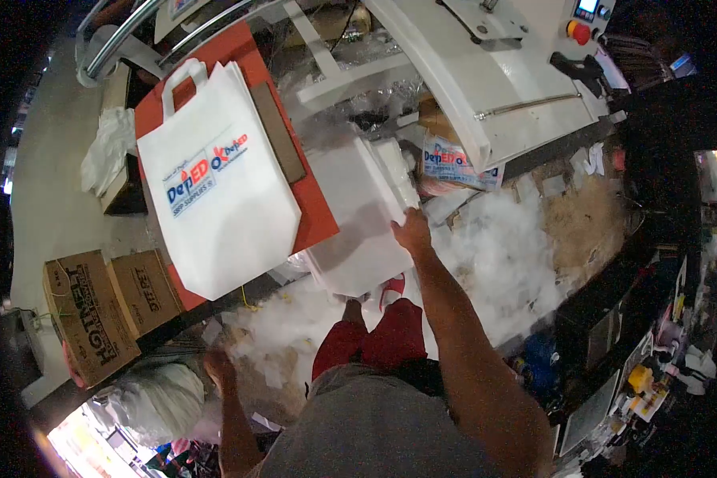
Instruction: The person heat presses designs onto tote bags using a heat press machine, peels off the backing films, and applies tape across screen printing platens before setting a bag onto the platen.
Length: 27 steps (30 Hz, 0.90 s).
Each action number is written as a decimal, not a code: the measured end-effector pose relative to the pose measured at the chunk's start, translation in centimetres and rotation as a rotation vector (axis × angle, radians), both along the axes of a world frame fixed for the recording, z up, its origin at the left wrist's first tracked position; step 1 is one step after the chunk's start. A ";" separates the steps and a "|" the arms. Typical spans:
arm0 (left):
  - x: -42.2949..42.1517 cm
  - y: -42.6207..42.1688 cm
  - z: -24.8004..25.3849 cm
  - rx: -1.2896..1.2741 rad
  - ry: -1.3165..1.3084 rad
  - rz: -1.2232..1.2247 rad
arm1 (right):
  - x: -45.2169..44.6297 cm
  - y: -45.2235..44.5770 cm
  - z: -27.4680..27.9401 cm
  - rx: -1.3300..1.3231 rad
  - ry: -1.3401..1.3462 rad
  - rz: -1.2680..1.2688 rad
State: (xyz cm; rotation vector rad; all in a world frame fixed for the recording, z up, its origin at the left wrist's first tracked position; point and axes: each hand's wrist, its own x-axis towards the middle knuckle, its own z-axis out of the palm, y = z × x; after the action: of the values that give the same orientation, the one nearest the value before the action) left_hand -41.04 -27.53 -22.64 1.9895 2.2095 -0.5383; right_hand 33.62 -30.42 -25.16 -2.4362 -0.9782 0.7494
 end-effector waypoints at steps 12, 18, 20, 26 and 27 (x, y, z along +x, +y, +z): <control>8.6 -26.0 4.7 -0.351 -0.530 0.483 | 0.6 0.9 -6.1 0.041 -0.268 0.110; 21.5 -15.9 0.4 -0.343 -0.963 0.493 | 0.7 -2.7 7.8 0.212 0.721 -0.021; 31.9 -10.1 7.1 -0.545 -1.348 0.924 | 0.2 -5.8 13.5 0.383 1.053 -0.242; 43.2 -1.9 19.7 -0.754 -1.686 0.764 | 3.4 -10.8 23.1 0.409 0.858 -0.320; 43.2 -0.9 22.8 -0.755 -1.596 0.534 | 2.6 -10.2 27.0 0.400 0.781 -0.271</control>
State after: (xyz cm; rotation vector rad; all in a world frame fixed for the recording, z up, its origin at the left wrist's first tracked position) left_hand 2.18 -28.46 0.17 0.7129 1.0595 0.2611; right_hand 36.23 -40.60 1.79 -1.6502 -0.4200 1.1410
